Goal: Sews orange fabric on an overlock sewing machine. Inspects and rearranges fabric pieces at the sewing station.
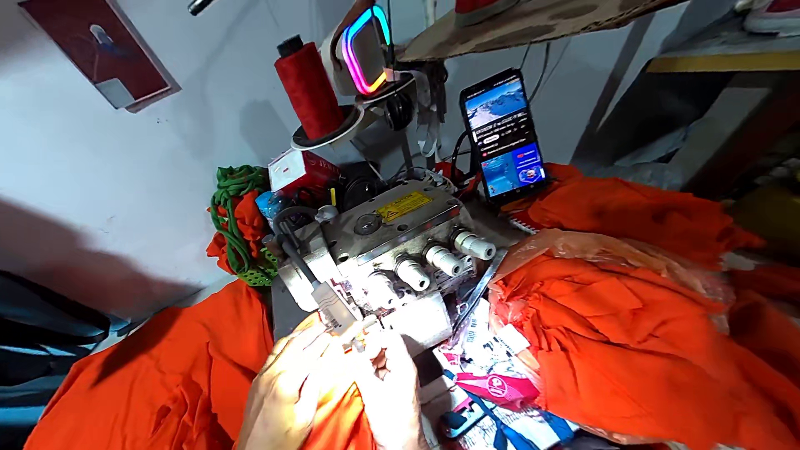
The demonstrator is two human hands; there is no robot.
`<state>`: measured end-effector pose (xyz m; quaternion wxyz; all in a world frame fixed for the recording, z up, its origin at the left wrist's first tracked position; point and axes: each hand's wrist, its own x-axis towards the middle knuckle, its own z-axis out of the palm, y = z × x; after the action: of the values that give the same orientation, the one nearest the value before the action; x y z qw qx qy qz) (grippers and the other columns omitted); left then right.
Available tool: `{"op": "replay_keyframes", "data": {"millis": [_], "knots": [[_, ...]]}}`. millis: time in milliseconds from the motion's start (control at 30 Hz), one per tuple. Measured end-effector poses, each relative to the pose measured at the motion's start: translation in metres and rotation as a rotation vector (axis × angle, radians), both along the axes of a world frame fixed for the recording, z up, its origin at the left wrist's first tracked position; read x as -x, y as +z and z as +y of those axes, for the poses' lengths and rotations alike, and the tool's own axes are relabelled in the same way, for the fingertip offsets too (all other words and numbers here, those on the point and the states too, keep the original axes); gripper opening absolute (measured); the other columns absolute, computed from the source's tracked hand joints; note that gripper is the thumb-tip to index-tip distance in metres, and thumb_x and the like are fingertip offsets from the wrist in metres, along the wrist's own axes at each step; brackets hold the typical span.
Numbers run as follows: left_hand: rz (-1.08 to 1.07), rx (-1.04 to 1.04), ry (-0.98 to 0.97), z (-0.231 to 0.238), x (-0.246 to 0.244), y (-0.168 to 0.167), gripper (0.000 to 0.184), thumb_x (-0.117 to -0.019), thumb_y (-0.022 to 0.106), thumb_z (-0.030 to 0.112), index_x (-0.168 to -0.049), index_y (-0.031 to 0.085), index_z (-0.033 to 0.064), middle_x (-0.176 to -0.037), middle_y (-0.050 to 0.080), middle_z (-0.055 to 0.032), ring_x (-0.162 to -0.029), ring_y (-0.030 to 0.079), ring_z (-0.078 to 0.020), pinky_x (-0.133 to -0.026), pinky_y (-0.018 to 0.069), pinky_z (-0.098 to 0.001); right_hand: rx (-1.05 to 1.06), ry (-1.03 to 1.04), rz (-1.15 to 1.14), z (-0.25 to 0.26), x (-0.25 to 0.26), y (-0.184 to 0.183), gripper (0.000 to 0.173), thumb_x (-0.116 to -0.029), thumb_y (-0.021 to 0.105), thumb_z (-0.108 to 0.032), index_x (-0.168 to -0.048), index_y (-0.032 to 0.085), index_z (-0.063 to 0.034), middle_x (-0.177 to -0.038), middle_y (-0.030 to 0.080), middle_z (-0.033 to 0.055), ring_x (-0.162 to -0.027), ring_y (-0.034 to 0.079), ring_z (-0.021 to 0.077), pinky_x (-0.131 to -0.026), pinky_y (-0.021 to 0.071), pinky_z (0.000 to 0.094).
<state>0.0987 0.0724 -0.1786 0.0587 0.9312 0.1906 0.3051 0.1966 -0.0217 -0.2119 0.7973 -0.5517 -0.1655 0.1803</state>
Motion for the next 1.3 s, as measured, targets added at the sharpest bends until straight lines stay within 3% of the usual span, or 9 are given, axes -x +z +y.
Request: {"op": "replay_keyframes", "data": {"millis": [200, 267, 333, 400, 567, 767, 967, 1133, 1300], "knots": [[-0.034, 0.023, 0.012, -0.002, 0.002, 0.0, 0.03, -0.0911, 0.053, 0.014, -0.101, 0.081, 0.0081, -0.112, 0.077, -0.0051, -0.114, 0.07, -0.0168, -0.101, 0.053, -0.0315, 0.187, 0.194, -0.128, -0.016, -0.017, 0.004, 0.017, -0.0861, 0.073, -0.013, -0.096, 0.062, -0.0039, -0.079, 0.059, -0.0005, -0.069, 0.057, 0.0021, -0.065, 0.0485, 0.0188], [0.152, 0.237, 0.132, -0.027, 0.0, 0.031, 0.022, -0.0971, 0.059, 0.006, -0.106, 0.078, -0.0007, -0.111, 0.076, -0.0128, -0.114, 0.068, -0.0232, -0.102, 0.049, -0.0415, 0.309, 0.272, -0.439, -0.041, -0.04, 0.005, 0.024, -0.09, 0.074, -0.02, -0.103, 0.068, -0.0019, -0.087, 0.067, 0.0071, -0.073, 0.063, 0.0126, -0.067, 0.0539, 0.0309], [0.042, -0.02, -0.008, -0.007, 0.017, 0.009, 0.021, -0.0933, 0.059, 0.017, -0.096, 0.077, 0.0077, -0.097, 0.074, -0.004, -0.096, 0.069, -0.0145, -0.086, 0.0535, -0.0338, 0.387, 0.271, -0.881, -0.073, -0.077, 0.008, 0.019, -0.0943, 0.07, -0.016, -0.101, 0.072, 0.0012, -0.093, 0.071, 0.0134, -0.079, 0.068, 0.0235, -0.067, 0.0563, 0.0407], [0.001, -0.052, -0.075, -0.007, 0.029, 0.008, 0.03, -0.0963, 0.054, 0.018, -0.113, 0.078, 0.0092, -0.126, 0.071, -0.006, -0.126, 0.062, -0.0191, -0.111, 0.0454, -0.0392, 0.506, 0.256, -1.336, -0.102, -0.126, 0.002, 0.017, -0.0915, 0.061, -0.01, -0.099, 0.076, -0.0069, -0.099, 0.073, 0.0091, -0.092, 0.071, 0.0285, -0.073, 0.0567, 0.0482], [-0.013, -0.015, -0.002, -0.03, 0.048, 0.015, 0.029, -0.0955, 0.054, 0.021, -0.106, 0.079, 0.0123, -0.131, 0.068, -0.006, -0.128, 0.06, -0.0174, -0.107, 0.0479, -0.0335, 0.836, 0.449, -1.637, -0.15, -0.198, 0.003, 0.03, -0.0847, 0.066, 0.005, -0.106, 0.079, -0.01, -0.119, 0.074, 0.0074, -0.122, 0.064, 0.0352, -0.1, 0.0418, 0.066], [-0.01, -0.013, 0.021, -0.05, 0.058, 0.019, 0.028, -0.0959, 0.054, 0.018, -0.106, 0.08, 0.0141, -0.13, 0.069, -0.0101, -0.129, 0.06, -0.0215, -0.107, 0.0484, -0.0337, 0.644, 0.291, -1.44, -0.141, -0.21, 0.004, 0.026, -0.0945, 0.054, -0.016, -0.096, 0.08, -0.0108, -0.099, 0.076, 0.0051, -0.099, 0.071, 0.0259, -0.085, 0.0519, 0.0526], [-0.152, 0.315, -0.137, -0.102, 0.029, 0.03, 0.018, -0.0997, 0.059, 0.007, -0.106, 0.074, -0.0001, -0.105, 0.071, -0.0147, -0.098, 0.067, -0.0081, -0.088, 0.0542, -0.0181, 0.449, 0.205, -0.716, -0.147, -0.162, 0.022, 0.012, -0.0981, 0.062, -0.02, -0.103, 0.072, -0.0135, -0.089, 0.07, -0.0065, -0.079, 0.066, 0.0001, -0.072, 0.0568, 0.0194], [-0.342, 0.679, -0.187, -0.134, -0.016, 0.018, 0.029, -0.0927, 0.07, 0.009, -0.114, 0.069, -0.0112, -0.101, 0.074, -0.0134, -0.089, 0.073, -0.0076, -0.081, 0.0617, -0.0227, 0.12, 0.418, -0.36, -0.136, -0.089, 0.02, 0.013, -0.1001, 0.06, -0.014, -0.103, 0.073, -0.0142, -0.09, 0.072, -0.0068, -0.082, 0.068, 0.0018, -0.076, 0.0587, 0.0201], [-0.488, 0.728, -0.075, -0.13, -0.017, 0.011, 0.007, -0.0869, 0.071, -0.002, -0.093, 0.073, -0.0057, -0.086, 0.074, -0.0038, -0.074, 0.071, -0.0019, -0.07, 0.0616, -0.0183, -0.018, 0.557, -0.327, -0.124, -0.042, 0.024, 0.018, -0.0983, 0.058, -0.003, -0.116, 0.062, 0.0015, -0.101, 0.071, -0.0025, -0.09, 0.068, 0.0004, -0.082, 0.0582, 0.0201]]}}
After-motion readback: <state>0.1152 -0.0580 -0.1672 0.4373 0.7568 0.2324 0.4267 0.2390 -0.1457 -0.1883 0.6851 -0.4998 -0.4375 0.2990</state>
